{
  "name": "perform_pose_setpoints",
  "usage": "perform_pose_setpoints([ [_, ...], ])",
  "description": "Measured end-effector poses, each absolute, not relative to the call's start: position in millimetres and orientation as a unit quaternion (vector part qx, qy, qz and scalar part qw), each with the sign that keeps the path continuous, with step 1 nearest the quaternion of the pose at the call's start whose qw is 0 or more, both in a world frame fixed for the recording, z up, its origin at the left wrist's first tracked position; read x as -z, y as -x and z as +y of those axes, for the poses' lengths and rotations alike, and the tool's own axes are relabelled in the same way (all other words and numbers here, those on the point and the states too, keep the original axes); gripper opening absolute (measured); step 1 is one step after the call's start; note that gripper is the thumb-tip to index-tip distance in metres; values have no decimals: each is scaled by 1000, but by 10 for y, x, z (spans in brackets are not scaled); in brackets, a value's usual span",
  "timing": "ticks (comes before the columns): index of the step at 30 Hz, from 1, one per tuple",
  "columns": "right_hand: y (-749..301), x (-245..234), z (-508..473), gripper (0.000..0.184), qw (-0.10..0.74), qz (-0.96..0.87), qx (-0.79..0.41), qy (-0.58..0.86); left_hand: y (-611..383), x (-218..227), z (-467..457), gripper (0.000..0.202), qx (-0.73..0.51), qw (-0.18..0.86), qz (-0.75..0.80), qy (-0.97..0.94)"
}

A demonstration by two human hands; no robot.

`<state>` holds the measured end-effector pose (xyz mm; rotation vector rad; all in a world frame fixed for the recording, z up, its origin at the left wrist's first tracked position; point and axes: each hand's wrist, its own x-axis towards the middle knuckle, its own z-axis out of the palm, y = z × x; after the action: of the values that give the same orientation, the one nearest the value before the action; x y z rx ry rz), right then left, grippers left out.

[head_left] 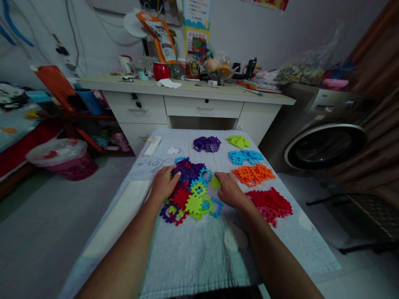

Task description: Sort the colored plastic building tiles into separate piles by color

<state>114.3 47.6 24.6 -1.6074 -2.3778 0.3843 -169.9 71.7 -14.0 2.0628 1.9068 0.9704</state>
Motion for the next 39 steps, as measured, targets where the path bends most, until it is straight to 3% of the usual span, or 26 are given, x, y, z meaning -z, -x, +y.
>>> perform_pose_setpoints([
  [8,-1312,-751,537,41,25,-855,-86,511,1710,139,722,46,-312,74,632,-705],
  [15,-1817,-1100,1443,33,37,-817,-54,573,1696,127,716,46,-309,61,628,-711],
  [22,-2136,-945,2328,31,115,-717,8,688,1698,116,719,46,-314,66,631,-706],
  [39,-2191,-558,2990,36,148,-627,-5,765,1717,152,720,42,-329,81,625,-703],
])
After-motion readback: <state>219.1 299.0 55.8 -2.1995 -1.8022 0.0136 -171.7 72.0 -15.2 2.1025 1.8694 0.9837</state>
